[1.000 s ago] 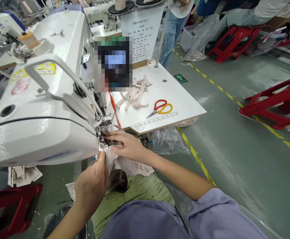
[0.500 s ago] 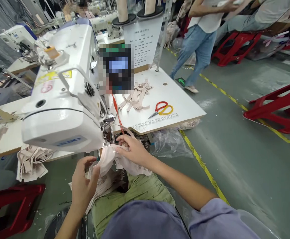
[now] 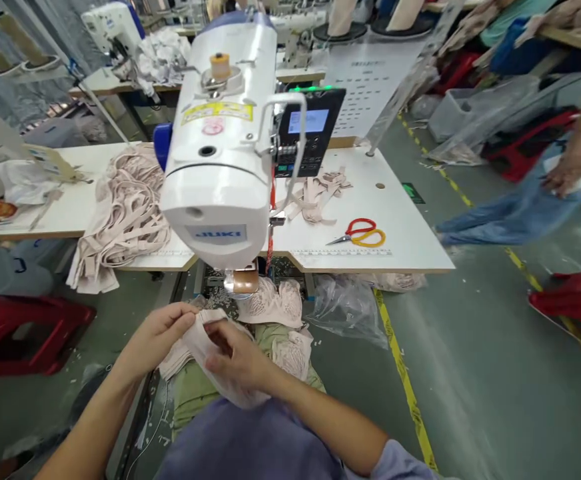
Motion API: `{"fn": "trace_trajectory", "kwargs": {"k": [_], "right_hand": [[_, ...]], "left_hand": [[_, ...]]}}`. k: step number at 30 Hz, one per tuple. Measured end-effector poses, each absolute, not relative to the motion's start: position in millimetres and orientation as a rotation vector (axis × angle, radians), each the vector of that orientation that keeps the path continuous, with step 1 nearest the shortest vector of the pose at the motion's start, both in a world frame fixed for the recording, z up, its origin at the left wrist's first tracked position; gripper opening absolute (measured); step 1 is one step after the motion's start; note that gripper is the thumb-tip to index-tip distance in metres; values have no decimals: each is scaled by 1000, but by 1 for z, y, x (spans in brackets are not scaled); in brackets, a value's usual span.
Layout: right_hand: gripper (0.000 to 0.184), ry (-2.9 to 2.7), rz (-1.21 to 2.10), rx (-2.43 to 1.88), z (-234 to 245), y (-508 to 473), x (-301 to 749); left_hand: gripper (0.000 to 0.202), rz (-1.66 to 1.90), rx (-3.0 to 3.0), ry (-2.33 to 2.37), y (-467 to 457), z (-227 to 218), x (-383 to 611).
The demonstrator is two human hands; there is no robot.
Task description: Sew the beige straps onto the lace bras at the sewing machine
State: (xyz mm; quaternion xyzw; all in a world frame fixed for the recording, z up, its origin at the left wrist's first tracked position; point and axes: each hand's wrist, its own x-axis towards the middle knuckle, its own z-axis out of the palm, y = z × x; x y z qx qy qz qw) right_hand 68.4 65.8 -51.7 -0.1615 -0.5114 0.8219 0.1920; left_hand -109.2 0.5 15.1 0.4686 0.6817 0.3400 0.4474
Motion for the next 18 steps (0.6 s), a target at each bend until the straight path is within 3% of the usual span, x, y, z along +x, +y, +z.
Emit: {"fn": "trace_trajectory", "kwargs": {"k": [2, 6, 9, 14, 18], "right_hand": [[56, -1085, 2472, -518, -61, 68, 44], [32, -867, 2318, -755, -84, 73, 17], [19, -1210, 1910, -813, -106, 70, 17], [4, -1900, 1339, -696, -137, 57, 29], [7, -2165, 1226, -684, -139, 60, 49]], "left_hand": [[29, 779, 1226, 1741, -6, 18, -118], [24, 781, 1269, 2000, -14, -4, -126], [24, 977, 1088, 2207, -19, -41, -121], [39, 1044, 970, 1995, -18, -91, -97], [37, 1161, 920, 2014, -16, -90, -84]]}}
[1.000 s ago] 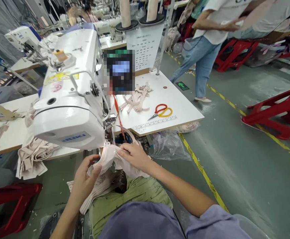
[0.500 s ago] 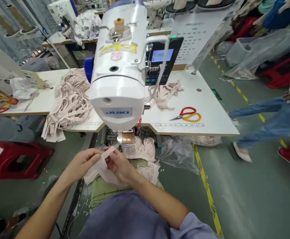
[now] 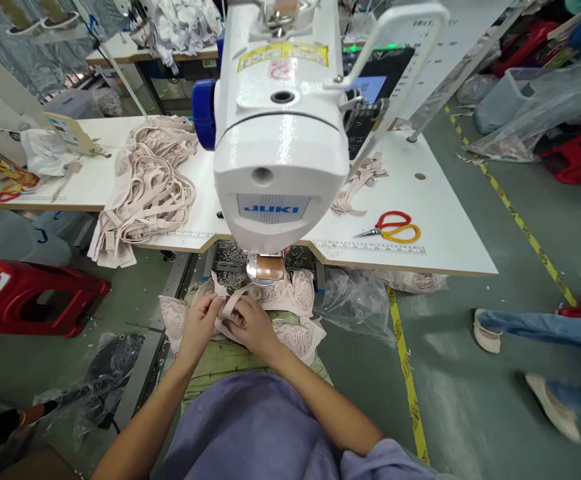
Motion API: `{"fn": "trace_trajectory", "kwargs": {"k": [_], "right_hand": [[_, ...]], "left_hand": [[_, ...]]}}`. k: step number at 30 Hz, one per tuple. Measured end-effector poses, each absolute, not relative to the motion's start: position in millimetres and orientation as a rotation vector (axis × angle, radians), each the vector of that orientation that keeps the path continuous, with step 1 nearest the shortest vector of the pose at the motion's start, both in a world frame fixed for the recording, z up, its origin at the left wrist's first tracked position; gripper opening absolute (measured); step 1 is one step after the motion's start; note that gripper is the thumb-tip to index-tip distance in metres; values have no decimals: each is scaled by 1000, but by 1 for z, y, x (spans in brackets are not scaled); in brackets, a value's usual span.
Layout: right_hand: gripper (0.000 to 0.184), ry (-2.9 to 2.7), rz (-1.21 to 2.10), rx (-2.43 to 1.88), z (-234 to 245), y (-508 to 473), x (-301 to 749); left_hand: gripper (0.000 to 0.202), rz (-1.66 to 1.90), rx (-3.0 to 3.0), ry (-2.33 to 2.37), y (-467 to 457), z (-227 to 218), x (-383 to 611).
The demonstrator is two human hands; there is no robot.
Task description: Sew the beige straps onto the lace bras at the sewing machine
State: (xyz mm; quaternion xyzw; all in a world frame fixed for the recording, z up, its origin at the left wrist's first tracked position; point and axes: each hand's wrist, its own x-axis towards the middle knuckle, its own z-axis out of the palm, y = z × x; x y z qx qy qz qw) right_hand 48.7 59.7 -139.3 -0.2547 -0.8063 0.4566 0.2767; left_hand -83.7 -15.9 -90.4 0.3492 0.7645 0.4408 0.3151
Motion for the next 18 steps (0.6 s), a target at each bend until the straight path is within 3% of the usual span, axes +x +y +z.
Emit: {"fn": "trace_trajectory", "kwargs": {"k": [6, 12, 18], "right_hand": [[29, -2152, 1179, -684, -108, 82, 63], [19, -2095, 1113, -779, -99, 85, 58], [25, -2030, 1206, -808, -103, 84, 64]], "left_hand": [[31, 1130, 1002, 1936, -19, -63, -75], [32, 1096, 1010, 1933, -14, -57, -67], [31, 1061, 1060, 1939, -7, -58, -63]]}}
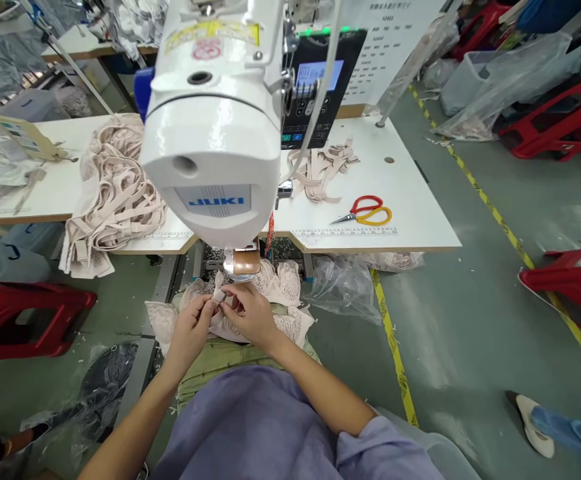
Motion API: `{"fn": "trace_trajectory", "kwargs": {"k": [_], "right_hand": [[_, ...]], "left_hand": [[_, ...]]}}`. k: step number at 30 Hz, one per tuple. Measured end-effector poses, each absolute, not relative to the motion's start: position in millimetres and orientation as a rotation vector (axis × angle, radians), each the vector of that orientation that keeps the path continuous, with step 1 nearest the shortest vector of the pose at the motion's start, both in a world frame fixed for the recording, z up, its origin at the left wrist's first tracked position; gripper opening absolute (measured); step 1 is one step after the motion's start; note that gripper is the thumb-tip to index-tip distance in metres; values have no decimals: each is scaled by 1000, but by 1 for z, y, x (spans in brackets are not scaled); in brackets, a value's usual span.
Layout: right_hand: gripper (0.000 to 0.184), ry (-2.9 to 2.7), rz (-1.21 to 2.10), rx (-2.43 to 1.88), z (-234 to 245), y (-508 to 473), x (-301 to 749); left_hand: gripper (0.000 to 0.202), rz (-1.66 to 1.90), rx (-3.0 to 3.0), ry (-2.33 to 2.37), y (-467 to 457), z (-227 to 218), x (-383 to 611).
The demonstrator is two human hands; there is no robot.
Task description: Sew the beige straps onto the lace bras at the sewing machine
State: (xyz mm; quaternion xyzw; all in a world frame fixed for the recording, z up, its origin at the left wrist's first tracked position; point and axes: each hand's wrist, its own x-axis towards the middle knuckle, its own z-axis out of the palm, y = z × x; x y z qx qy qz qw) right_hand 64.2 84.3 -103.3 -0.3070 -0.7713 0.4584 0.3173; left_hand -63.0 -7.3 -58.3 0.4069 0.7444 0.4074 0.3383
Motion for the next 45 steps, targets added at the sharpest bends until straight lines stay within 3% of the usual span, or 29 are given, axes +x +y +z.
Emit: {"fn": "trace_trajectory", "kwargs": {"k": [7, 16, 19, 21, 23, 29, 36, 40, 45], "right_hand": [[24, -2008, 1221, -735, -109, 93, 70], [23, -2300, 864, -374, -126, 120, 89], [30, -2506, 656, -660, -117, 184, 126], [46, -2440, 471, -1141, -102, 245, 162], [55, -2403, 397, -1288, -86, 308, 195], [41, -2655, 434, -1238, -61, 399, 243], [29, -2616, 263, -1156, -77, 314, 269], [28, -2402, 523, -1111, -88, 207, 264], [42, -2507, 836, -909, -68, 105, 218]], "left_hand": [[30, 1000, 1127, 1990, -3, -55, -59], [38, 1019, 1055, 1981, 21, -70, -53], [43, 1030, 935, 1888, 26, -77, -60], [45, 1020, 882, 1870, 27, -78, -63], [47, 989, 918, 1869, 26, -77, -63], [51, 985, 968, 1803, 26, -75, -60], [60, 1102, 855, 1767, 25, -83, -69], [53, 1192, 748, 1689, 25, -68, -68], [43, 1198, 626, 1598, 22, -50, -64]]}}
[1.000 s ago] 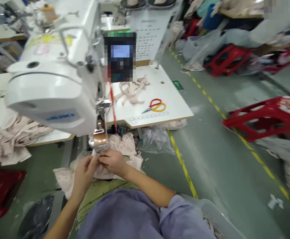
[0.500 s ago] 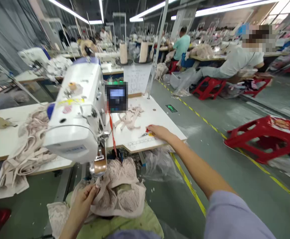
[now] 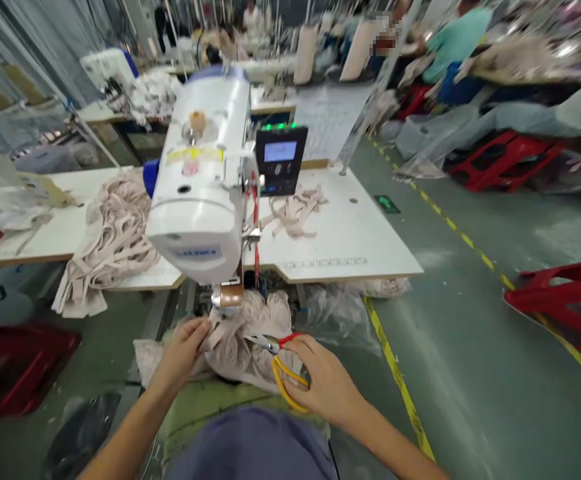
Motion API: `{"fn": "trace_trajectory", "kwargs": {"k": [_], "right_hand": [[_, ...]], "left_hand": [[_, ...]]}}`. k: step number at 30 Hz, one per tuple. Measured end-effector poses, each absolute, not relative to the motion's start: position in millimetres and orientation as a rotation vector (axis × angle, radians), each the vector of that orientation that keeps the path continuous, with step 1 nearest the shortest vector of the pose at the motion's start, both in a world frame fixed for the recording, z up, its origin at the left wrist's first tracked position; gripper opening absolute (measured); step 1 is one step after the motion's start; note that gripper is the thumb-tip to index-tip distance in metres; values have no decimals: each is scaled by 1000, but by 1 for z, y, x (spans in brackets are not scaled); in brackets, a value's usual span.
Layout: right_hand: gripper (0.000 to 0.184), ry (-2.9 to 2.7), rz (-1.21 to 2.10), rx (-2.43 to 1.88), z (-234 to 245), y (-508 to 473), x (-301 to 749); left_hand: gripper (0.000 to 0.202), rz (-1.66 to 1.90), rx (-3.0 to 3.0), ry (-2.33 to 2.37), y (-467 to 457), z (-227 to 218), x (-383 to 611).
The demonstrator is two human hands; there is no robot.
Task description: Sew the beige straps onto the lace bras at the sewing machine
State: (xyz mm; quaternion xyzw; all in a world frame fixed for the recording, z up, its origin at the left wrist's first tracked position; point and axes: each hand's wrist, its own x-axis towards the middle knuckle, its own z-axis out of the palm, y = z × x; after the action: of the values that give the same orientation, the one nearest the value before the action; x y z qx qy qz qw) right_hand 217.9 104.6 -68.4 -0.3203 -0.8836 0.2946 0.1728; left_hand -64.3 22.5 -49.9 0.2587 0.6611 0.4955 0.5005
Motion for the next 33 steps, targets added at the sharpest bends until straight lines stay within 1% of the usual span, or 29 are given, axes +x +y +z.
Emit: {"fn": "trace_trajectory", "kwargs": {"k": [4, 8, 13, 17, 19, 21, 24, 30, 33], "right_hand": [[36, -2437, 755, -850, -66, 88, 187], [35, -2436, 735, -787, -67, 93, 165], [35, -2451, 800, -698, -64, 101, 146], [31, -2475, 984, -678, -69, 106, 149], [30, -2433, 1091, -729, -74, 106, 156], [31, -2345, 1139, -794, -78, 104, 164], [38, -2265, 1147, -838, -81, 99, 172], [46, -2295, 1183, -785, -77, 94, 163], [46, -2305, 1239, -792, -71, 96, 154]], "left_hand": [[41, 1163, 596, 1549, 18, -37, -62], [36, 1163, 670, 1553, 13, -28, -60], [27, 1107, 908, 1628, 13, -25, -58], [19, 1094, 881, 1620, 15, -26, -57], [20, 1086, 861, 1596, 16, -28, -57], [25, 1085, 852, 1576, 16, -29, -59], [33, 1089, 858, 1568, 17, -31, -64], [34, 988, 910, 1621, 22, -22, -66], [36, 879, 960, 1690, 24, -14, -64]]}}
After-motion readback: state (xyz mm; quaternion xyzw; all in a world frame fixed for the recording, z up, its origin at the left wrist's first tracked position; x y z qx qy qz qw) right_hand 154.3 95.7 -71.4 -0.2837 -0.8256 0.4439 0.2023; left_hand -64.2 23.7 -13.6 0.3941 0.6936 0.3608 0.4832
